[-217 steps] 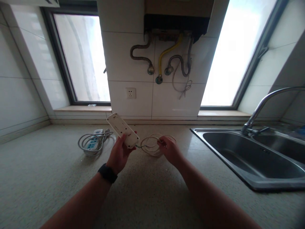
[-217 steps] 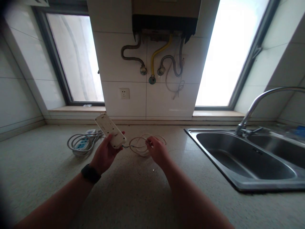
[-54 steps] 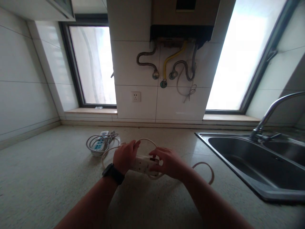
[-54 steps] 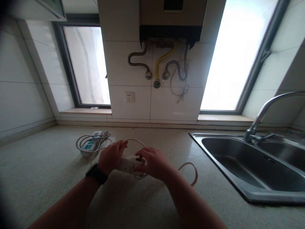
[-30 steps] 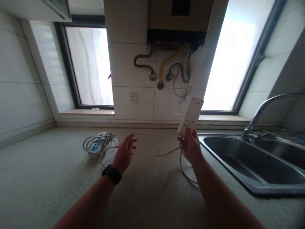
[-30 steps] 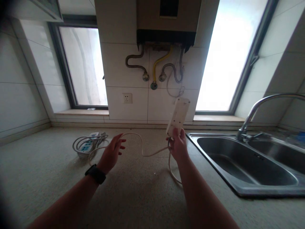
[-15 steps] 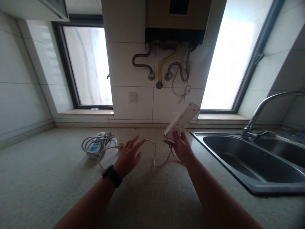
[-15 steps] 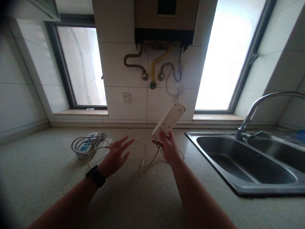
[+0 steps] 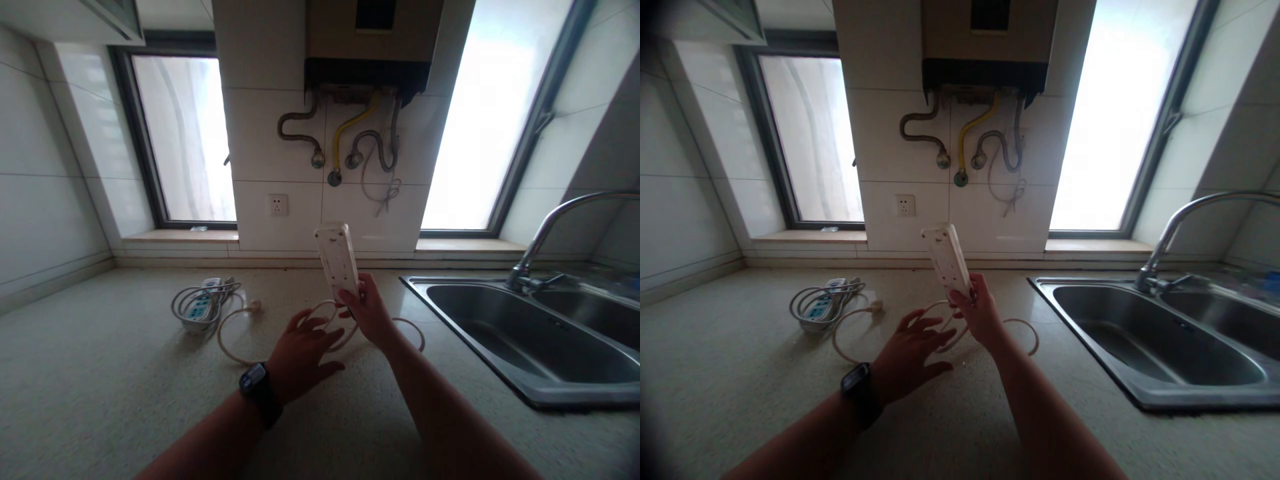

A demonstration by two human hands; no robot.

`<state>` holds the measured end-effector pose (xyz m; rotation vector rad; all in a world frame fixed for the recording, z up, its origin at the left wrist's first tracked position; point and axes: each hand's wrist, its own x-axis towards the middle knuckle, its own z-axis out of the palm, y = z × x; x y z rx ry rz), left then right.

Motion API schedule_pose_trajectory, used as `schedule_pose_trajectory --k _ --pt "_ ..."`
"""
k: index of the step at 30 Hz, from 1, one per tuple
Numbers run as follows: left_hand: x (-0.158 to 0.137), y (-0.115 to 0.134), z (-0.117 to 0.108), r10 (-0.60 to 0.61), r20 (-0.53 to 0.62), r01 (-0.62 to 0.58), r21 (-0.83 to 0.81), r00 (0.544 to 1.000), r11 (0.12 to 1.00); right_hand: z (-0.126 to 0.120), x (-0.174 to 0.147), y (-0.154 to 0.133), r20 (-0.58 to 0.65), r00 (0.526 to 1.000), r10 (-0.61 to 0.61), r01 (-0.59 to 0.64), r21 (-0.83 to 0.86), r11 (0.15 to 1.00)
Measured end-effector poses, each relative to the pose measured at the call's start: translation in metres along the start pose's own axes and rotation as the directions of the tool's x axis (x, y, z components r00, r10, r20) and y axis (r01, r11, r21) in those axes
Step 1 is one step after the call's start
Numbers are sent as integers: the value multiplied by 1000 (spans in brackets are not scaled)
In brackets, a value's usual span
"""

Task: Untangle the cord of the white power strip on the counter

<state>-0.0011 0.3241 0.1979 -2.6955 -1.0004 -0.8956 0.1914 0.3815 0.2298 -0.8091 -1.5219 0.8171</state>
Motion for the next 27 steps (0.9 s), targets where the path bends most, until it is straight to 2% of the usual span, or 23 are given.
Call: schedule_pose_trajectory --k 4,7,10,14,18,21,27 --pt "4 1 0 -52 36 49 78 998 996 -1 -3 0 55 998 -19 29 -193 981" --pt "5 -2 -12 -137 3 135 138 991 981 -3 -3 1 34 997 -65 73 -435 897" --pt "5 -8 -24 -189 -46 193 121 981 974 -5 0 4 -26 999 -48 25 -559 829" --pt "3 -14 -29 -281 -72 280 -18 957 960 -10 6 14 -136 984 114 -172 -587 791" --pt "0 -14 -29 -287 -125 279 -80 950 957 -16 10 25 -160 949 272 -307 -666 680" --pt "-1 -13 -30 -291 -147 281 -84 945 956 -17 10 33 -98 927 363 -327 -686 650" --pt "-3 -16 -31 -306 -179 297 -75 935 952 -6 4 45 78 876 476 -323 -638 699"
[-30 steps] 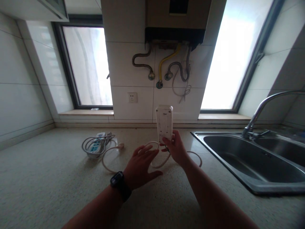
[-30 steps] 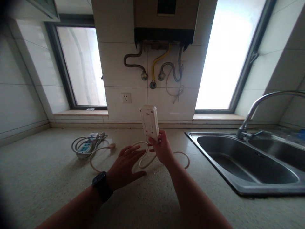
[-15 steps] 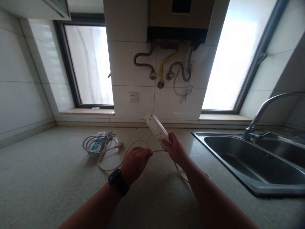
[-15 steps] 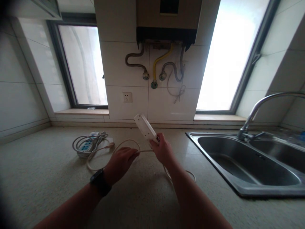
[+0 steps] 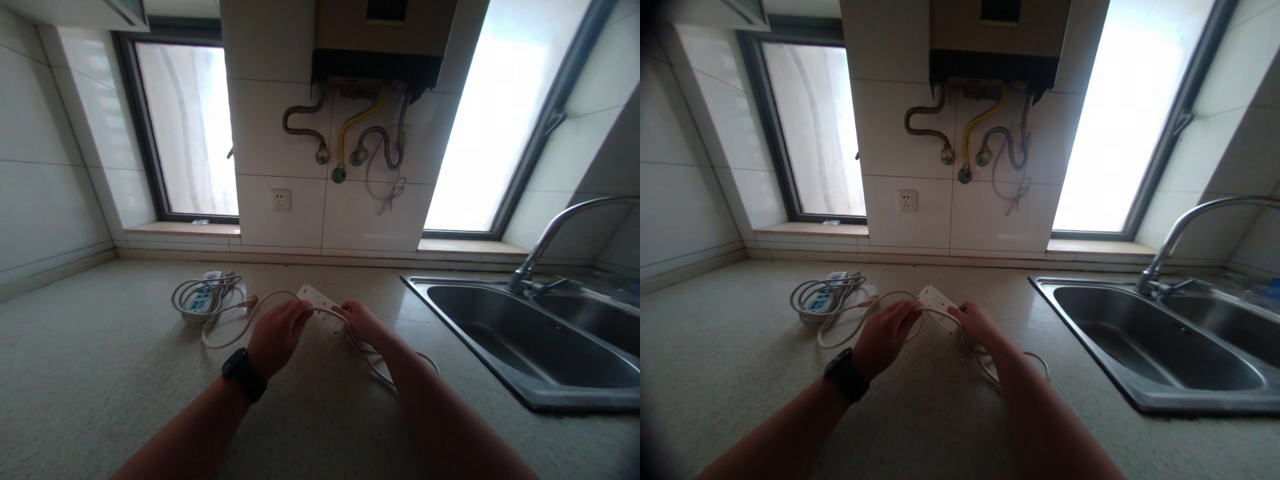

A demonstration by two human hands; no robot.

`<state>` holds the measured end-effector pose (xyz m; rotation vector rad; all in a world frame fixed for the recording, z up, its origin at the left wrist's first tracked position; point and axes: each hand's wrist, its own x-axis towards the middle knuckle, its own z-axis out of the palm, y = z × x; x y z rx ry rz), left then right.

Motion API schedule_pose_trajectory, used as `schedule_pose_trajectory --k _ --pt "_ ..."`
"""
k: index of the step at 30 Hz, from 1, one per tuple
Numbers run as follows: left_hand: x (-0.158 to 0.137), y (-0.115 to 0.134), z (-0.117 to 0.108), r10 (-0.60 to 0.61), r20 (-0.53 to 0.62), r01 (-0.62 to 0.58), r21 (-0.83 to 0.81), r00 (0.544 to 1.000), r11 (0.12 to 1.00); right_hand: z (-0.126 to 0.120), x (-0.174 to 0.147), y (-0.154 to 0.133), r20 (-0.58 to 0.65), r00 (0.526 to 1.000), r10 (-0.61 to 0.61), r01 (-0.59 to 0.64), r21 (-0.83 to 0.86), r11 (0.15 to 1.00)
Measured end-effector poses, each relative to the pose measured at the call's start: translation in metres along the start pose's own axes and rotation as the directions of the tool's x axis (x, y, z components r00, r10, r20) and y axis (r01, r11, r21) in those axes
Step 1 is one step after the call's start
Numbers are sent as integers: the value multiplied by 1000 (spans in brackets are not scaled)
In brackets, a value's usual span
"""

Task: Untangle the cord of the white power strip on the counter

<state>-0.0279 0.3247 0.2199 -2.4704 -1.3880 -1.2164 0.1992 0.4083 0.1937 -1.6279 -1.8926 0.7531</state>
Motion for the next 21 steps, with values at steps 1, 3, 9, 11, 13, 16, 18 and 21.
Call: schedule_pose_trajectory --k 1,3,9,11,13,16,18,21 --pt "0 0 0 -2 -4 2 1 1000 1000 2 -1 -1 33 999 0 1 -16 1000" --pt "1 -1 -1 -7 -11 7 -4 1000 1000 1 -2 -2 87 996 2 3 -48 999" --pt "3 -7 -1 -87 -83 84 -34 993 996 -39 -11 -4 138 987 -83 102 -136 986" --pt "4 -11 -1 -124 -126 120 -39 984 992 -58 -19 -3 263 958 -113 174 -221 960" --pt "5 -14 -1 -151 -175 146 -39 973 988 -71 -27 -3 424 904 -51 204 -324 924" --pt "6 -18 -2 -174 -227 168 -46 958 985 -77 -38 -7 559 829 20 238 -384 892" --pt "7 -19 -3 -187 -240 178 -59 953 982 -73 -44 -12 582 813 12 258 -378 889" --pt "7 -20 -5 -201 -241 188 -75 950 979 -62 -52 -21 580 814 -20 278 -360 890"
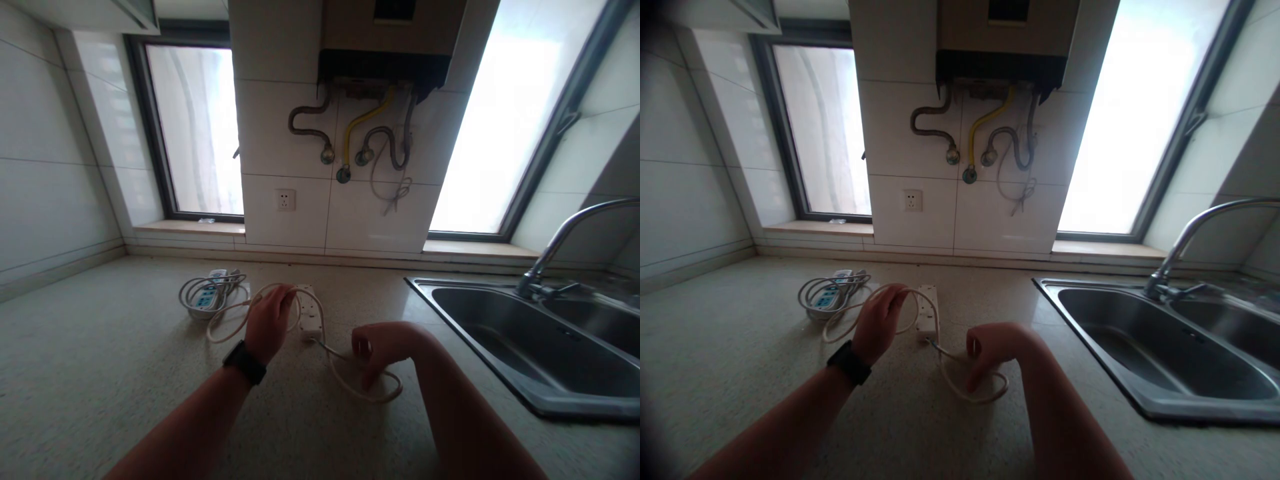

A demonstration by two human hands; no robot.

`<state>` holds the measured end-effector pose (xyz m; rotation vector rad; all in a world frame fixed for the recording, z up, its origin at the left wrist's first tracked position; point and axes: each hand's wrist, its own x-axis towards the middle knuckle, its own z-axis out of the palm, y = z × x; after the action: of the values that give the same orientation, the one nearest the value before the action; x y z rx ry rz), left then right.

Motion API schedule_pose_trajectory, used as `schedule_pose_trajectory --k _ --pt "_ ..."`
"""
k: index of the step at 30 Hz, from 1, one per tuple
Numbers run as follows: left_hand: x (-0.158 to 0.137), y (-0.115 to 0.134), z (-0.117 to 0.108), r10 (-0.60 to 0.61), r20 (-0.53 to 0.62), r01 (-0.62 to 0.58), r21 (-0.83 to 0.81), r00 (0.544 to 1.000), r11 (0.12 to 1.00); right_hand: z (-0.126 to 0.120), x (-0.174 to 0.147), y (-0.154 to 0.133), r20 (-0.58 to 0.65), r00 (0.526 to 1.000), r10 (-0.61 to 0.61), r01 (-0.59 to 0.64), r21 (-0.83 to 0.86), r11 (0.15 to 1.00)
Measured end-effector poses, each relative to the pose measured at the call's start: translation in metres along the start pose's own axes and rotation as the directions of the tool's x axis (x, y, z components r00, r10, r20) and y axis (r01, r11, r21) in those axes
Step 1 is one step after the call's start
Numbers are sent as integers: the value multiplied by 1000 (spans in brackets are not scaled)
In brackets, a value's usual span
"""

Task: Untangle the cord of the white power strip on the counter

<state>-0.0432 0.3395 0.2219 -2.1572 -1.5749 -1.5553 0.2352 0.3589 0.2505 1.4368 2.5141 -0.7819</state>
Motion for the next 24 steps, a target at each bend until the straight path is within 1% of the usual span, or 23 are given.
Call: schedule_pose_trajectory --k 3,7,8,9,10,12,14,15,18,20,22,24 --pt "0 -1 -1 -1 0 1 -6 1000 1000 7 0 -12 13 1000 3 -3 48 999" --pt "1 -3 -2 -15 -14 15 -5 1000 1000 10 -2 -23 85 996 29 -51 262 964" --pt "1 -3 -2 -19 -16 19 -1 1000 1000 9 -2 -25 100 995 30 -59 293 954" --pt "2 -3 -2 -22 -16 22 3 1000 1000 9 -3 -27 105 994 26 -55 289 956" --pt "2 -3 -2 -24 -15 24 4 1000 1000 8 -3 -29 97 995 17 -41 250 967" --pt "2 -2 -3 -26 -20 26 0 999 1000 9 -4 -34 55 998 -12 6 119 993" --pt "1 -1 -3 -23 -33 23 -11 999 1000 11 -5 -40 7 999 -38 38 3 999" --pt "1 -1 -3 -21 -46 20 -20 999 1000 13 -5 -42 -4 999 -40 40 -26 999" --pt "0 0 -4 -8 -103 1 -68 995 998 19 -4 -45 -32 999 -39 36 -86 996" --pt "0 0 -5 -12 -145 -4 -107 989 994 20 0 -41 -62 997 -47 36 -164 986" --pt "1 0 -7 -35 -184 9 -137 982 990 20 6 -34 -123 991 -55 23 -255 967" --pt "1 -1 -9 -50 -207 20 -143 977 989 16 11 -27 -226 974 -29 -46 -323 945"
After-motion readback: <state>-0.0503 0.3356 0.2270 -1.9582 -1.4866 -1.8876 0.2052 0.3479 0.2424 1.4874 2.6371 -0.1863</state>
